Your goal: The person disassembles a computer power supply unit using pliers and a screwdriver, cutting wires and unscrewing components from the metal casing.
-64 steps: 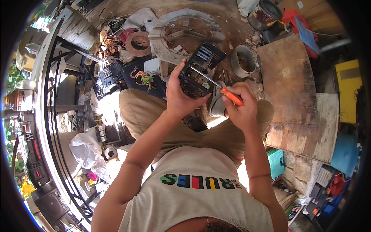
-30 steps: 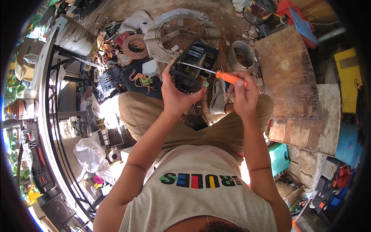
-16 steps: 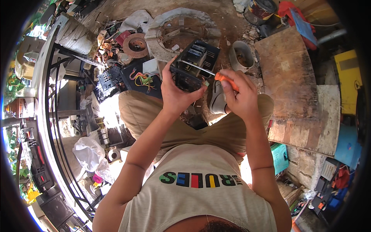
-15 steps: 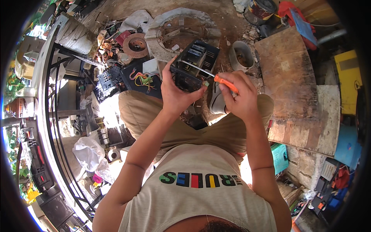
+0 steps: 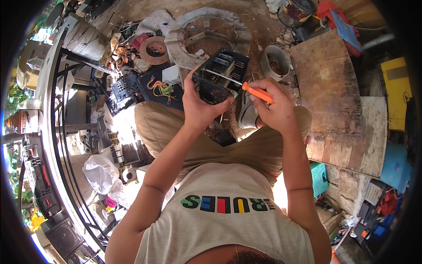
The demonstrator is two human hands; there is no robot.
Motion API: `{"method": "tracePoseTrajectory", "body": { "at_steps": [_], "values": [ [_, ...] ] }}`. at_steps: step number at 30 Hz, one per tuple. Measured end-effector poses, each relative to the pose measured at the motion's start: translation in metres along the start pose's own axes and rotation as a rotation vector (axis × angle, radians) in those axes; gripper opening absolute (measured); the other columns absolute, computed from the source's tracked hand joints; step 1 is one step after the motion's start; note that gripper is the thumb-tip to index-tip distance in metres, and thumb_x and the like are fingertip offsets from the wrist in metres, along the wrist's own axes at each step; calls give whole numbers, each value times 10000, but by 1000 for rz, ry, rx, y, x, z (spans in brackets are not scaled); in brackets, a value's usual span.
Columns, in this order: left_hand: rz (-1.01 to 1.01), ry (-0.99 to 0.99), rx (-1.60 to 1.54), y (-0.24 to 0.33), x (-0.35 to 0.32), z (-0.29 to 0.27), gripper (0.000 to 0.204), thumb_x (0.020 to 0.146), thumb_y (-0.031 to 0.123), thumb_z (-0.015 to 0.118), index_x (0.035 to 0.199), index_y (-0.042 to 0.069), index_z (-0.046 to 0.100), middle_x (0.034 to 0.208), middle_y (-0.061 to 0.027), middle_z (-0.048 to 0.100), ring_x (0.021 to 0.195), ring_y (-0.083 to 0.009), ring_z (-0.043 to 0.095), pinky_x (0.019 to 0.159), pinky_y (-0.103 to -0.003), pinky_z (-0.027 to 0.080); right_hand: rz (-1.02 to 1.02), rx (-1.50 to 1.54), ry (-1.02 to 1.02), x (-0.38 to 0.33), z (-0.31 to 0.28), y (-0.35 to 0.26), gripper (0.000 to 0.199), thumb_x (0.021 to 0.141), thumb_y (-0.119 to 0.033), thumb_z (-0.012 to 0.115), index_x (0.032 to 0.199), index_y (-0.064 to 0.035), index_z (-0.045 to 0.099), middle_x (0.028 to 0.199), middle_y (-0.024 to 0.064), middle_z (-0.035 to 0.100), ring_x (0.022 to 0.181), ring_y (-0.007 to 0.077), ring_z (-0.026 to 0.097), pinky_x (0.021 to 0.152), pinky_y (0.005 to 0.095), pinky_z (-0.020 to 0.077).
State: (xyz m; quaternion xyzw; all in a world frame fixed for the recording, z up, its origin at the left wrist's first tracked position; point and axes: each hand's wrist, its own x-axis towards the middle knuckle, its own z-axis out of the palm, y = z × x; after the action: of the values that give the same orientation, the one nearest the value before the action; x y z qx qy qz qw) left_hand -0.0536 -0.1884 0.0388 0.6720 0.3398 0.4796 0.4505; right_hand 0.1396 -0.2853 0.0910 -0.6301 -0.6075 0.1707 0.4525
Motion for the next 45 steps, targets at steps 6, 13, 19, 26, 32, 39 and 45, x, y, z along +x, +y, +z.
{"method": "tracePoseTrajectory", "body": {
  "at_steps": [6,13,19,26,32,39,45],
  "values": [
    [38,-35,-20,13,0,6,991,573,148,931,1387,6,384,1177,-137,638,1068,-195,641,927,-333,527,274,649,212,-20,11,43,257,939,-118,628,1177,-40,570,990,76,695,955,163,657,875,316,510],
    [44,-95,131,6,-5,7,1073,534,208,948,1419,2,375,1224,-177,620,1102,-273,648,936,-369,528,493,824,-125,13,30,29,236,915,-131,615,1134,-43,614,1022,95,693,910,159,639,805,286,488],
    [36,-60,182,19,-4,10,1073,535,229,947,1416,-1,380,1289,-201,586,1155,-299,624,962,-390,515,369,170,-139,46,46,0,239,909,-204,689,947,31,710,752,99,708,691,125,650,664,298,507],
    [156,-97,307,5,-8,7,1066,534,246,943,1411,1,387,1382,-205,529,1193,-337,597,982,-405,503,266,83,-229,58,46,-5,263,899,-240,708,941,19,714,776,127,713,687,180,656,659,329,511],
    [227,-112,379,2,-9,5,1071,533,254,944,1413,1,389,1366,-197,540,1225,-334,580,1014,-404,480,406,190,-216,53,49,6,253,866,-244,728,945,-3,729,810,138,725,727,244,699,699,349,527],
    [232,-109,386,-2,-10,3,1083,523,262,943,1416,7,385,1378,-199,525,1254,-358,551,1027,-422,467,400,346,-170,48,56,5,157,892,-124,702,955,17,729,810,79,739,736,109,672,697,282,530],
    [228,-101,375,0,-10,4,1084,523,262,942,1416,7,382,1371,-198,529,1249,-362,553,1029,-423,467,323,339,-162,48,57,8,124,901,-80,705,971,23,718,808,24,706,696,54,615,596,218,498]
  ]
}}
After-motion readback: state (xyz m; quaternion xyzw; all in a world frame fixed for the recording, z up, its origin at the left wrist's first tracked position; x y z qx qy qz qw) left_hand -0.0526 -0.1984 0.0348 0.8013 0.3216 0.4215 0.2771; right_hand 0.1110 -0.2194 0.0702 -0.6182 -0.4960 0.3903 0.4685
